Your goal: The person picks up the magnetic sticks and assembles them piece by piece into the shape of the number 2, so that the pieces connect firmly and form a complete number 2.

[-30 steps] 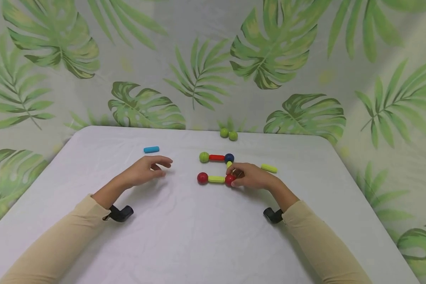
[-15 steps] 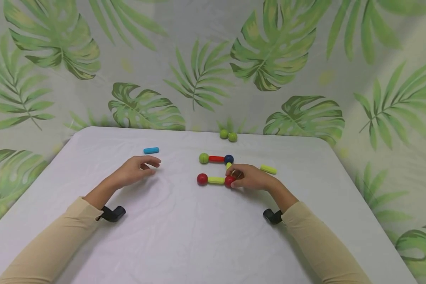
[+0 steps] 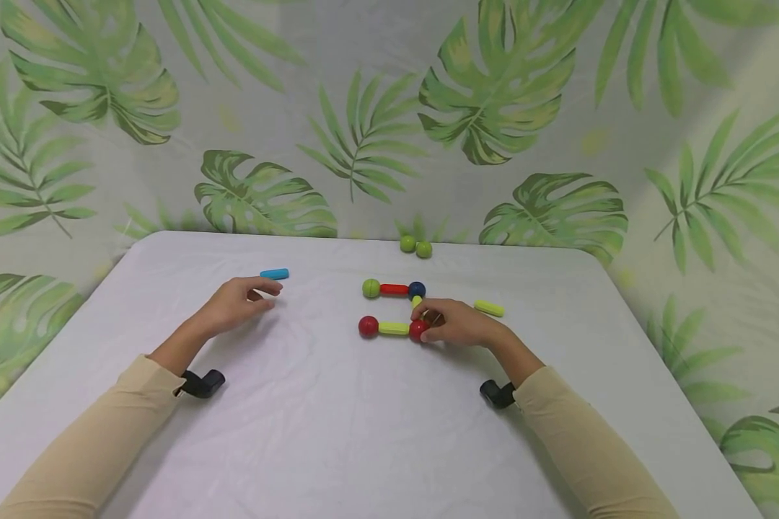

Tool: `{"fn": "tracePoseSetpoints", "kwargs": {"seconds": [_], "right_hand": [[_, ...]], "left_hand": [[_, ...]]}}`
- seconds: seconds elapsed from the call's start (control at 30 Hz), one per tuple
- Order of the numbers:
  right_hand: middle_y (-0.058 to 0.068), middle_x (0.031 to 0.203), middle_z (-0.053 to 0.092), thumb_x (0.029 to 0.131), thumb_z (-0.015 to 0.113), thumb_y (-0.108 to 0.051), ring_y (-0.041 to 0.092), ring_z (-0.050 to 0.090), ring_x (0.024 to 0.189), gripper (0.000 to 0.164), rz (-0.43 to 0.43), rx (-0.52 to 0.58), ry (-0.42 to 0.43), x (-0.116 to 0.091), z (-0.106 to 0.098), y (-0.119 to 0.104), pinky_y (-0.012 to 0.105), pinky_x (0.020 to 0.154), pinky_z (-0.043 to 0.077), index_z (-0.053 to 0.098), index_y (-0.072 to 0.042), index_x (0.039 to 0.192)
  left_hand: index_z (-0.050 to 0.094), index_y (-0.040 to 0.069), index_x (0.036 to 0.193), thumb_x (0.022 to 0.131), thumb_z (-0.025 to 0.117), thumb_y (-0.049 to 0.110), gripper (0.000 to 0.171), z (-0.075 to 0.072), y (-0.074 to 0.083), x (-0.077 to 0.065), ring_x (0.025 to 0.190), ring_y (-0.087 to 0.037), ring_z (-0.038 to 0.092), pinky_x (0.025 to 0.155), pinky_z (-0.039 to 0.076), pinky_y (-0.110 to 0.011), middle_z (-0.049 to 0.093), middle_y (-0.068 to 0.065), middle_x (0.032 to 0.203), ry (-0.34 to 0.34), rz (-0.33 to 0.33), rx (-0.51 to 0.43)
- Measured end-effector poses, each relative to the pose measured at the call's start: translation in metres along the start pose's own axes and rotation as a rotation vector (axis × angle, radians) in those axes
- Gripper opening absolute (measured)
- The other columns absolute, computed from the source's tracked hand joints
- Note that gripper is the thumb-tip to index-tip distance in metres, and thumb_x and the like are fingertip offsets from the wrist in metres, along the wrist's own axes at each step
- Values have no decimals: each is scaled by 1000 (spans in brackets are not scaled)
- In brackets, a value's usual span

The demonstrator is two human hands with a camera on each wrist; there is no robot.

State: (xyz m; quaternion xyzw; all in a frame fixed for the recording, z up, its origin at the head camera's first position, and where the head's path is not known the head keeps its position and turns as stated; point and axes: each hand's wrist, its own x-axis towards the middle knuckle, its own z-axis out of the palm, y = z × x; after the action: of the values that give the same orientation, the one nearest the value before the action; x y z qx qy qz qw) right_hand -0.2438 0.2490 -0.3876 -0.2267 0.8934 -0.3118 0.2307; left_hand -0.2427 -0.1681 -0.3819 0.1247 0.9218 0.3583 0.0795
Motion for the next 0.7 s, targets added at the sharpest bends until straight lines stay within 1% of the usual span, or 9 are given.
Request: {"fn": "tracePoseSetpoints", "kwargs": {"seconds": [0.2,0.3,0.43,0.57,0.63,0.7], "right_hand": [[9,117,65,93,67,-16,24,58,108,29,-9,-4,-2,1,-1,-1,38,95,51,60,-16,122],[9,117,65,93,68,-16,23,58,108,29,-8,-5,0,1,-1,-1,36,94,51,61,-17,122],[11,117,65,94,67,-16,24,58,108,29,-22,-10,0,1,-1,0,39,95,51,60,-14,122],[12,119,64,94,67,-15,25,58,110,31,-18,-2,-4,0,0,1,42,97,51,60,-13,124],[11,119,64,94,67,-16,25,58,110,31,-8,1,-2,1,0,0,42,98,51,60,-14,124],[10,119,64,94,67,-16,24,58,110,31,-1,6,-1,1,1,0,42,99,51,60,-15,124]], "left_hand": [[63,4,129,97,60,11,33,-7,-1,12,109,-33,62,81,50,-33,63,-18,133,110,-12,54],[63,5,129,97,59,11,33,-8,-3,19,107,-33,60,81,48,-35,61,-18,134,138,-28,77],[63,5,131,96,58,11,35,-9,-6,30,114,-37,57,91,49,-47,58,-21,135,159,-44,126],[61,6,133,95,57,11,39,-10,-11,43,130,-43,49,106,43,-56,52,-23,142,168,-51,209],[60,7,135,95,57,12,40,-10,-13,50,136,-44,44,110,40,-57,49,-23,146,155,-60,248],[59,10,136,96,60,16,41,-10,-14,55,138,-45,40,111,38,-59,48,-21,148,127,-75,279]]}}
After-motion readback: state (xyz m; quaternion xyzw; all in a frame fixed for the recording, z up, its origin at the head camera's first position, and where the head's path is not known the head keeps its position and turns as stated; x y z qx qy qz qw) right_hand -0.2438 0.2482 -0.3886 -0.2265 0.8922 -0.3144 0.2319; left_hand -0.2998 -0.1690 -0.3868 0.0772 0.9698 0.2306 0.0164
